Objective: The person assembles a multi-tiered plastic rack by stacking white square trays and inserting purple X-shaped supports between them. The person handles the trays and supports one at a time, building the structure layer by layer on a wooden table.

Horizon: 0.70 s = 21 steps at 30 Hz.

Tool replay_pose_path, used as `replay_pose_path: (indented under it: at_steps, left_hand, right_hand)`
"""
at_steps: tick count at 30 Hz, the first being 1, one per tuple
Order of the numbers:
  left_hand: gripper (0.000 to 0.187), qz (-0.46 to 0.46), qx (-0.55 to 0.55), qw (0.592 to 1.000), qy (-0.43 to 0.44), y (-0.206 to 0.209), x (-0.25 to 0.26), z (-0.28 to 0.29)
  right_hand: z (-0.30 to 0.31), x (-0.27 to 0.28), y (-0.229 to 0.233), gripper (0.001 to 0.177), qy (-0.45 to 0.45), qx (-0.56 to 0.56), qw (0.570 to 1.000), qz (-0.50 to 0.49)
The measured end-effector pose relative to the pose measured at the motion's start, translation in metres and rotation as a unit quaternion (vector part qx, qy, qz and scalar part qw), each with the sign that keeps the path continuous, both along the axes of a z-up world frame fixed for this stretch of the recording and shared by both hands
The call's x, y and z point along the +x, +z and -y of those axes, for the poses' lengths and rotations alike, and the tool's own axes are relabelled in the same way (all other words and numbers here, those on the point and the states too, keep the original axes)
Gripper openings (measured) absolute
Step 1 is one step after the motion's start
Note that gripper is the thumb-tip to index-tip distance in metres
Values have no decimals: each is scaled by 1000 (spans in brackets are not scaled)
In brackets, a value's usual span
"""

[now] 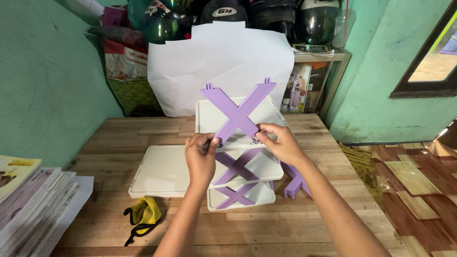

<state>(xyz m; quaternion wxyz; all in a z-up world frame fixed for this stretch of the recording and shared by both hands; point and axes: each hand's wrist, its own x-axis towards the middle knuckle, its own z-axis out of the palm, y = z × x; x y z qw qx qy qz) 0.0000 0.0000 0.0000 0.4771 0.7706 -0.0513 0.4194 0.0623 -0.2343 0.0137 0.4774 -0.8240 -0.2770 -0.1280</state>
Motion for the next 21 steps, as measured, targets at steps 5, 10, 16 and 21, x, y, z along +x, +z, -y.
replay_pose_path:
  at_steps: [5,10,16,21]
  left_hand:
    - [10,-7,-5,1000,3,-4,-1,-3]
    - [11,-11,-7,1000,9,-4,1,-4]
    - [12,-11,-18,1000,5,-4,0,-4]
    - [12,-24,-18,1000,3,-5,0,-5]
  right_hand:
    - [-6,2,-8,19,8,16,999,32]
    - [-8,4,-8,21,57,65,995,44]
    - [-13,6,-6,20,43,50,997,30]
    - [-15,8,-9,19,47,56,997,39]
